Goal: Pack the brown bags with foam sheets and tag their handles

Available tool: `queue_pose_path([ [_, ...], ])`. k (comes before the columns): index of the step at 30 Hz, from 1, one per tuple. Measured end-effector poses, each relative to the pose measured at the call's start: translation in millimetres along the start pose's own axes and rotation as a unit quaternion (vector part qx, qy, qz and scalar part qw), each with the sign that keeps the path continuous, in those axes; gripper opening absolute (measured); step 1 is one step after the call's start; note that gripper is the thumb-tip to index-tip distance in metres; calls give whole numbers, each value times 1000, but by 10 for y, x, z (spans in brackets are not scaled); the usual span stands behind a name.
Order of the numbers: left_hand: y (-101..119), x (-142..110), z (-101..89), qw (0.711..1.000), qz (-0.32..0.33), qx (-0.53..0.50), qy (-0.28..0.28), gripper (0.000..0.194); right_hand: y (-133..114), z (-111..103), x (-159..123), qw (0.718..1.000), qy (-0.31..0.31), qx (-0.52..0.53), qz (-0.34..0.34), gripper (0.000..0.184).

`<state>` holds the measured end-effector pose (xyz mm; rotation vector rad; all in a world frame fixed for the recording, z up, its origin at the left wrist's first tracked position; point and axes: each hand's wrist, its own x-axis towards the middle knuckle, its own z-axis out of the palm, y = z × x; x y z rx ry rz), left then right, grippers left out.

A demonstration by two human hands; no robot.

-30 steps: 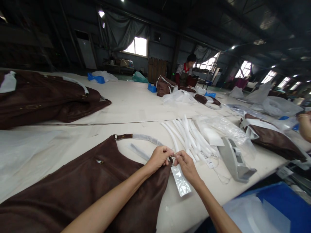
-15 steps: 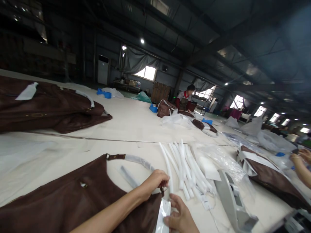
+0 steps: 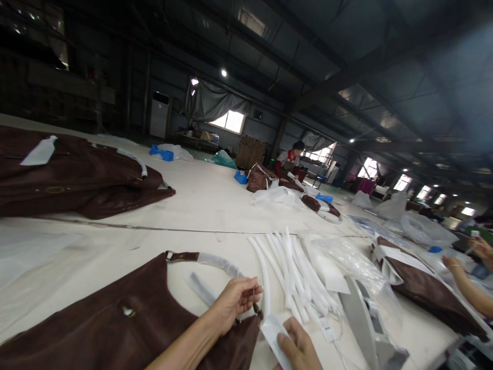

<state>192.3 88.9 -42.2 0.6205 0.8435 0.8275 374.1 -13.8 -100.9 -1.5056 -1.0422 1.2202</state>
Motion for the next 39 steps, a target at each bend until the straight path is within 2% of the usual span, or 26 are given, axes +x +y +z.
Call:
queue_pose_path([
  [4, 13, -18, -1, 999, -17, -29, 3, 20, -186, 5, -25, 998, 27, -4, -51, 45],
  [9, 64, -89, 27, 997, -14, -67, -41, 13, -300, 1, 45, 988, 93, 59, -112, 45],
  [12, 66, -119, 36, 997, -3, -46, -65, 27, -316, 54, 124, 980, 113, 100, -126, 48],
  [14, 49, -130, 34, 998, 8, -26, -61, 39, -357, 85, 174, 981, 116, 84, -131, 51],
  [17, 3, -134, 26, 998, 30, 5, -51, 51, -498, 84, 228, 984, 90, 6, -155, 52],
  [21, -47, -123, 18, 992, 82, 60, -73, 59, -745, 32, 239, 977, 38, -87, -191, 51],
  [27, -52, -65, 17, 967, 171, 175, -73, 69, -936, 80, 173, 962, -10, -139, -235, 43],
  [31, -51, -25, -11, 954, 221, 192, -66, 73, -829, 153, 211, 973, 34, -62, -221, 43],
  [33, -46, -10, -27, 956, 219, 187, -61, 82, -729, 209, 257, 980, 38, 22, -192, 44],
  [36, -31, -4, -33, 968, 192, 146, -62, 96, -617, 315, 310, 976, 21, 151, -153, 47],
  [38, -25, -15, -29, 976, 185, 104, -49, 96, -607, 366, 324, 974, 37, 172, -143, 49],
  [39, -27, -23, -28, 978, 186, 85, -40, 92, -625, 377, 327, 977, 46, 149, -148, 49],
])
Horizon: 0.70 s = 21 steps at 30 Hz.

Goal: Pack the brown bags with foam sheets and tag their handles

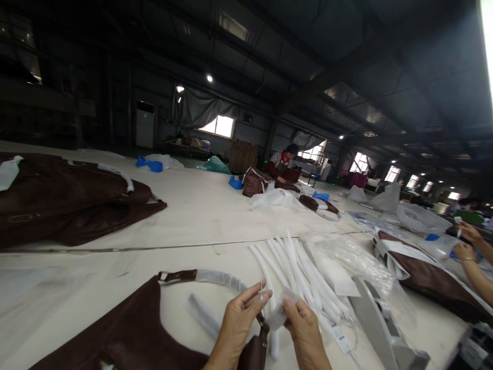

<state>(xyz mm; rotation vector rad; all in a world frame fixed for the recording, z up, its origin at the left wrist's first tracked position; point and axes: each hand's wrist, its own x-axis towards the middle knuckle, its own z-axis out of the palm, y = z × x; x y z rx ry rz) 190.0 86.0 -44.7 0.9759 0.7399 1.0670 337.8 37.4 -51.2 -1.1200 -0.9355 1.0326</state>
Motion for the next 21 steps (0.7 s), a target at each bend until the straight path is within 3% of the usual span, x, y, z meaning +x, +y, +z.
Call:
queue_pose_path([
  [2, -13, -17, 3, 999, 2, -31, 12, 85, -59, 20, 21, 996, -20, -78, -31, 47],
  [5, -71, -24, 3, 998, 8, -65, 8, 81, -164, 39, 67, 974, -115, -182, -70, 46],
  [9, -136, -8, 0, 998, 46, -29, -20, 68, -208, 69, 98, 950, -190, -242, -53, 45],
  [13, -96, -39, 8, 980, 121, 161, -9, 37, -205, 101, 61, 942, -203, -260, -54, 30],
  [15, -49, -66, 12, 963, 136, 234, 1, 31, -209, 125, 35, 943, -201, -256, -71, 23],
  [21, 33, -86, 0, 944, 172, 279, -45, 27, -116, 206, 30, 956, -166, -228, -75, 20],
])
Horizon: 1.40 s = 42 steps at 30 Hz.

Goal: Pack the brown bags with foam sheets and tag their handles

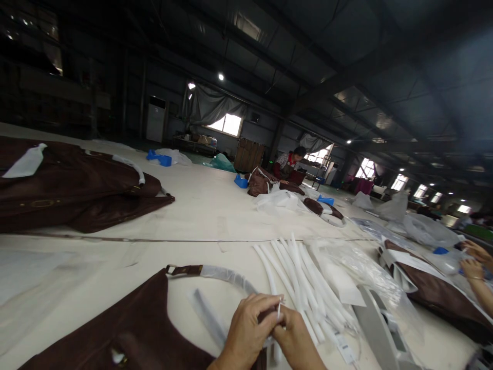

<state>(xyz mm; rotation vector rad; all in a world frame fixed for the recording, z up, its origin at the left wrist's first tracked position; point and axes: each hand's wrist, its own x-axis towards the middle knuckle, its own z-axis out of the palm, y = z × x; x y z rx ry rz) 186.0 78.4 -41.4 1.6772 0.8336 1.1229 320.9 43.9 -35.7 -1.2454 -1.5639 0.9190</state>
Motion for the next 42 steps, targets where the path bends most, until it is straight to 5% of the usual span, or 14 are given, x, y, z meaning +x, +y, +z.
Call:
queue_pose_path([
  [8, -62, 6, 5, 1000, 18, 4, 9, 31, 142, -25, -66, 989, -13, 138, 44, 40],
  [11, -48, -17, 4, 998, 40, 34, -15, 33, 182, -56, -65, 976, 43, 202, 64, 48],
  [22, 19, -98, -15, 993, 69, 84, -53, 40, 31, 38, -113, 976, 192, 94, 35, 34],
  [25, 8, -94, -13, 994, 70, 79, -21, 33, 69, 42, -125, 966, 227, 113, 50, 32],
  [29, 0, -40, -13, 994, 24, 54, 90, 26, 215, 11, -135, 932, 310, 152, 112, 35],
  [34, 100, 1, -48, 982, -63, -103, 144, 27, 270, -29, -313, 948, 240, 66, 200, 28],
  [38, 164, -12, -23, 976, -77, -157, 128, 24, 135, -56, -500, 952, 276, -45, 126, 37],
  [42, 167, -70, 35, 984, -66, -133, 97, 17, -78, 42, -559, 960, 220, -172, 4, 47],
])
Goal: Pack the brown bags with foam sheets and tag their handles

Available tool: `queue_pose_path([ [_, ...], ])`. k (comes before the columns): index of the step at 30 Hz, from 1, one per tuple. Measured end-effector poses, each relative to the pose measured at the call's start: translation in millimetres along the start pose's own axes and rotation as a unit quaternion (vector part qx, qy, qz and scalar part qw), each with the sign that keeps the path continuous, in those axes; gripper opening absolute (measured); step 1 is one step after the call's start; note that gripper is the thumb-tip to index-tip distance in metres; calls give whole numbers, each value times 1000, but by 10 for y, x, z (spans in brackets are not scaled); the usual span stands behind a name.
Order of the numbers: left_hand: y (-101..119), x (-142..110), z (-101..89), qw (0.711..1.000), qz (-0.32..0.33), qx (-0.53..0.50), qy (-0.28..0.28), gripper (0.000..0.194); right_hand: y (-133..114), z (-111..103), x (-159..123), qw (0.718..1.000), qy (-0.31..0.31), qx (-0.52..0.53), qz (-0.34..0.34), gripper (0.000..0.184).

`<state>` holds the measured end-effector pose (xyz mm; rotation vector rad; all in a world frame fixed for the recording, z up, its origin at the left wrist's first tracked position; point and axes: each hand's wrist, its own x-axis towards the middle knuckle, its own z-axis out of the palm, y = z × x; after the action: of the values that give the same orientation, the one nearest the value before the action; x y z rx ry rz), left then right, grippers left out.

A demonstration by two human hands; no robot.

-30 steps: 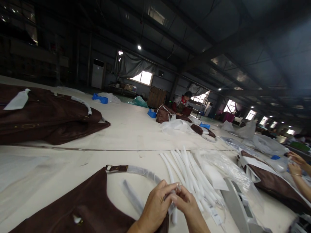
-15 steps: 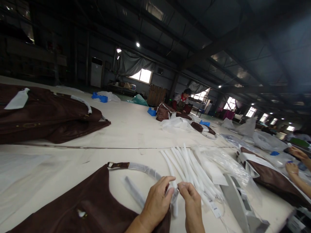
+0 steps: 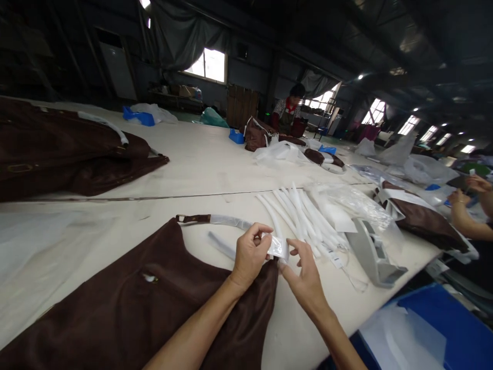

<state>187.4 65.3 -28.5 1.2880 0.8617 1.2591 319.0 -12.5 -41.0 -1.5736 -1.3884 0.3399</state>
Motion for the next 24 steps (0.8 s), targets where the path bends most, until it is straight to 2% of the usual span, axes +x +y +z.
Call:
queue_pose_path([
  [3, 5, -46, -2, 998, 45, 45, -27, 14, -134, 89, -15, 996, -5, -48, -80, 54],
  [5, 32, -61, -20, 994, 80, 58, -40, 14, -155, 145, -20, 993, 8, -52, -104, 43],
  [7, 61, -54, -40, 995, 75, 17, -67, 20, -119, 168, -37, 995, 18, -20, -96, 27],
  [9, 65, -21, -55, 996, 31, -46, -72, 32, -39, 151, -71, 998, 26, 35, -33, 25],
  [11, 32, 31, -64, 999, -19, -33, -32, 41, 69, 101, -117, 990, 44, 107, 76, 32],
  [13, -30, 85, -70, 997, -54, 50, -2, 43, 194, 31, -168, 961, 82, 187, 186, 39],
  [15, -96, 123, -74, 989, -76, 127, -22, 41, 319, -39, -220, 922, 129, 256, 260, 43],
  [19, -170, 145, -83, 966, -85, 223, -96, 37, 487, -134, -326, 856, 181, 353, 331, 45],
  [24, -195, 143, -84, 937, -121, 291, -153, 54, 439, -187, -399, 802, 225, 435, 341, 41],
])
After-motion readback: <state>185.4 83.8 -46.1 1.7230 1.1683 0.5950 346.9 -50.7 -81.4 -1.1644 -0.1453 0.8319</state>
